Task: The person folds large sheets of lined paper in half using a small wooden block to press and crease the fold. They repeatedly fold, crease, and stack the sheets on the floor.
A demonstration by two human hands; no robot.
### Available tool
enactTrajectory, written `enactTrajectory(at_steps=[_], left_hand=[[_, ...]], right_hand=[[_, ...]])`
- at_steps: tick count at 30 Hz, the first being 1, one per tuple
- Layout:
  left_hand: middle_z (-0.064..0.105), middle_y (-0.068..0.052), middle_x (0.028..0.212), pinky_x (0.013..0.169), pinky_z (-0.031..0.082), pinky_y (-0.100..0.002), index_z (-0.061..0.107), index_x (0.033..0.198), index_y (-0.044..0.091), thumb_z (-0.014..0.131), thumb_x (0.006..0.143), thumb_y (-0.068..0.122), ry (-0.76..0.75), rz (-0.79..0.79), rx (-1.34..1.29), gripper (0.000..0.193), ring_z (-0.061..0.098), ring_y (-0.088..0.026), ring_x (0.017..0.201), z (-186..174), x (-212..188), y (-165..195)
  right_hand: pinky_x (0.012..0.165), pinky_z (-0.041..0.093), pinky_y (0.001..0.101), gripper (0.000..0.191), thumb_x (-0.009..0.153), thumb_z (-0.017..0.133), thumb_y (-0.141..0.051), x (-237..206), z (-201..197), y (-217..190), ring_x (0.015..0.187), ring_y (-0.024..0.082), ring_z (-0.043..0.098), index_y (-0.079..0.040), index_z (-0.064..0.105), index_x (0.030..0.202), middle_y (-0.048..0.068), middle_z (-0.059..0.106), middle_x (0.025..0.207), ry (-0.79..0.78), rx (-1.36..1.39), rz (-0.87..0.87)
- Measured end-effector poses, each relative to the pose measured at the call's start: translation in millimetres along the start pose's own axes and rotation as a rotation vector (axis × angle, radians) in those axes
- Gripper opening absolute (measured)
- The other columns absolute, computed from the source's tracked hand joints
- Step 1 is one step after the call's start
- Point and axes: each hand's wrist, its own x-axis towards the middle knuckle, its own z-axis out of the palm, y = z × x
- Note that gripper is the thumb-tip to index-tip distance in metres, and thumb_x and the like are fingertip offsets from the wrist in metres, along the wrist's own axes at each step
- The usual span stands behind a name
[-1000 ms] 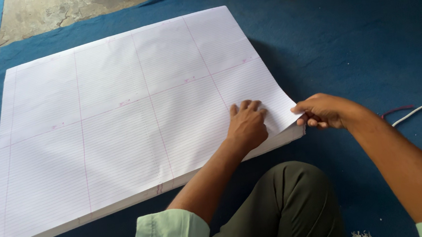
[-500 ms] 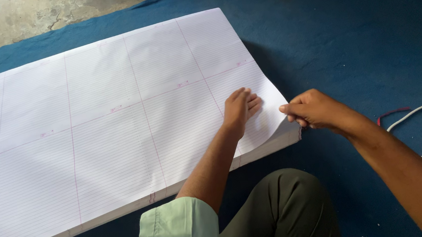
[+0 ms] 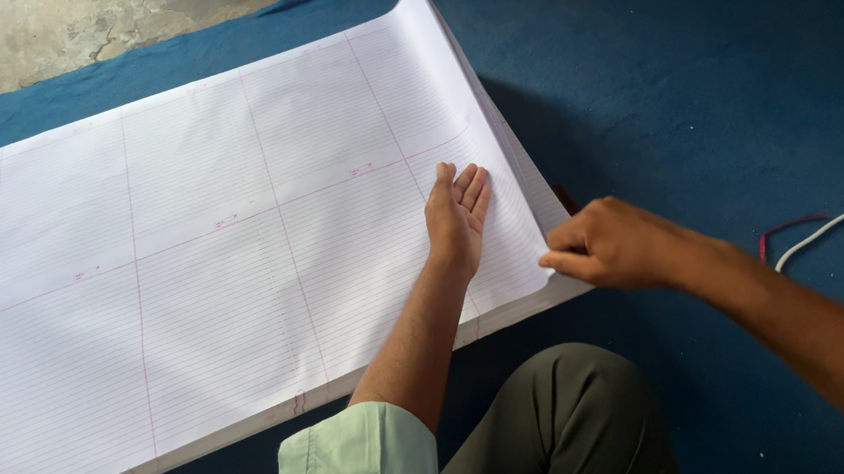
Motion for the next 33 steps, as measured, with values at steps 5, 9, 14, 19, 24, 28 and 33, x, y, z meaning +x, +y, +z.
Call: enactTrajectory(at_steps=[5,9,14,19,24,28,33], left_hand=[[0.027,-0.036,0.154,0.121,0.031,-0.042,0.011,0.153,-0.006,0.030,0.101,0.046,0.001,0.006,0.001,0.076,0.031,-0.039,0.147,-1,2,-2],[0.026,-0.035,0.155,0.122,0.029,-0.042,0.010,0.153,-0.005,0.030,0.101,0.053,-0.001,-0.011,-0.038,0.081,0.029,-0.038,0.149,-5,7,-2],[0.021,-0.036,0.156,0.122,0.028,-0.044,0.005,0.155,-0.002,0.024,0.098,0.059,-0.008,-0.012,-0.064,0.085,0.026,-0.039,0.149,-10,22,-1],[0.018,-0.035,0.158,0.123,0.026,-0.044,0.000,0.155,-0.002,0.021,0.098,0.062,-0.045,-0.005,-0.078,0.089,0.024,-0.040,0.150,-16,33,-1],[0.017,-0.035,0.159,0.123,0.024,-0.045,0.000,0.155,-0.003,0.020,0.097,0.066,-0.067,0.012,-0.097,0.092,0.023,-0.040,0.151,-21,43,2],[0.015,-0.034,0.159,0.123,0.024,-0.046,0.000,0.155,-0.002,0.018,0.096,0.067,-0.058,-0.002,-0.084,0.093,0.021,-0.040,0.150,-23,46,5],[0.017,-0.034,0.159,0.123,0.025,-0.046,0.001,0.155,-0.003,0.018,0.095,0.067,-0.070,-0.024,-0.094,0.093,0.023,-0.040,0.150,-21,50,9]], right_hand=[[0.048,0.048,0.0313,0.037,0.092,0.064,-0.033,0,17,15,0.039,0.014,0.052,-0.014,0.064,0.060,0.002,0.061,0.048,-0.023,-0.098,-0.105],[0.049,0.049,0.0310,0.037,0.092,0.065,-0.031,3,27,28,0.041,0.014,0.053,-0.013,0.062,0.060,0.003,0.061,0.049,-0.072,-0.145,-0.055],[0.050,0.052,0.0315,0.031,0.092,0.065,-0.027,6,36,43,0.043,0.015,0.060,-0.013,0.063,0.064,0.003,0.064,0.053,-0.078,-0.118,-0.074],[0.055,0.057,0.0336,0.030,0.094,0.064,-0.023,8,41,50,0.052,0.017,0.066,-0.009,0.063,0.067,0.008,0.067,0.060,-0.016,-0.290,-0.304],[0.059,0.060,0.0360,0.026,0.092,0.063,-0.022,12,38,50,0.054,0.020,0.069,-0.009,0.062,0.070,0.008,0.067,0.060,-0.116,-0.219,-0.222],[0.058,0.059,0.0357,0.028,0.091,0.063,-0.023,14,34,47,0.054,0.019,0.067,-0.008,0.060,0.067,0.007,0.065,0.060,-0.081,-0.293,-0.371],[0.057,0.054,0.0387,0.034,0.094,0.064,-0.025,14,26,51,0.050,0.021,0.064,-0.008,0.060,0.064,0.008,0.064,0.057,-0.198,-0.110,-0.125]])
